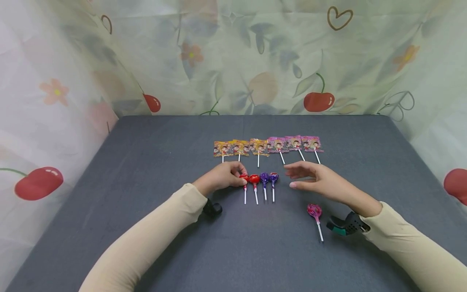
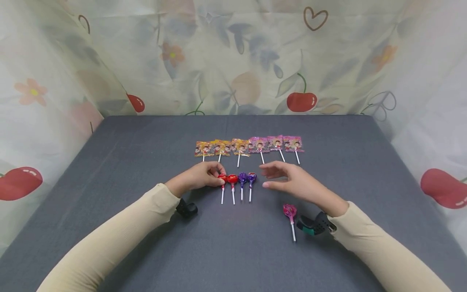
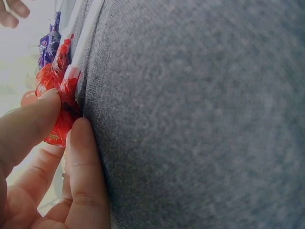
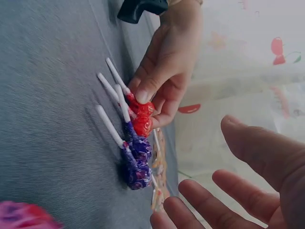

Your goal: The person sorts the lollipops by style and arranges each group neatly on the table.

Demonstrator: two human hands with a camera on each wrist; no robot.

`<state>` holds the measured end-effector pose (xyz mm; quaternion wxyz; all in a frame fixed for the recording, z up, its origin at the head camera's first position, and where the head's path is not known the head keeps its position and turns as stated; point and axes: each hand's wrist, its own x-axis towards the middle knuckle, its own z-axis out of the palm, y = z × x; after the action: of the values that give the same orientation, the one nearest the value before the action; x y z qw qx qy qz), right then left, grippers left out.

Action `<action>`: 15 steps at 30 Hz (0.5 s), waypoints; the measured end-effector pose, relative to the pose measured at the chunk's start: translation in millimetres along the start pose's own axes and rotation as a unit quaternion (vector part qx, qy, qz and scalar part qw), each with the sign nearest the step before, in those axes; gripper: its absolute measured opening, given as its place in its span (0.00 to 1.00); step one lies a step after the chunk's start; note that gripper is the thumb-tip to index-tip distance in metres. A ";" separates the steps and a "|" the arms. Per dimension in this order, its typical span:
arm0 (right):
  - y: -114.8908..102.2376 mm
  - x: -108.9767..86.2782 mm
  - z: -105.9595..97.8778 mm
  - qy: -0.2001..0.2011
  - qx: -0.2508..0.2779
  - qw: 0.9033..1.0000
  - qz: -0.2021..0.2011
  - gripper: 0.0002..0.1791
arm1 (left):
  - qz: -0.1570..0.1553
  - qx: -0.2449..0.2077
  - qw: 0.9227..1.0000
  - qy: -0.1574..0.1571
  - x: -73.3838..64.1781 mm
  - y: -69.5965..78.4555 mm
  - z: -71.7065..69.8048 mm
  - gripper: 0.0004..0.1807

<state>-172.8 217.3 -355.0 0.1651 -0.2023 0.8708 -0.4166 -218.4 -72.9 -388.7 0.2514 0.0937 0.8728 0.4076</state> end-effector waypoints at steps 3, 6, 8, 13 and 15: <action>4.3 -13.9 1.3 -0.005 0.002 1.000 0.003 0.30 | 0.000 -0.002 1.000 -0.001 0.1 0.1 0.5 0.09; 10.0 -25.2 4.0 -0.012 -0.009 1.000 0.009 0.29 | -0.004 -0.003 1.000 0.000 0.3 0.1 0.4 0.09; 14.6 -32.0 6.0 -0.013 -0.017 1.000 0.010 0.28 | -0.005 -0.003 1.000 -0.001 0.5 -0.2 0.2 0.09; 25.5 -46.1 10.1 -0.012 -0.017 1.000 0.009 0.26 | -0.002 0.000 1.000 -0.002 0.9 -0.6 0.6 0.09; 28.3 -49.3 11.0 -0.017 -0.011 1.000 0.015 0.26 | 0.000 0.001 1.000 -0.001 0.9 -0.5 0.6 0.09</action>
<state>-131.3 250.3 -378.1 0.1839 -0.1983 0.8751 -0.4014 -218.7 -72.4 -389.7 0.2521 0.0948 0.8731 0.4064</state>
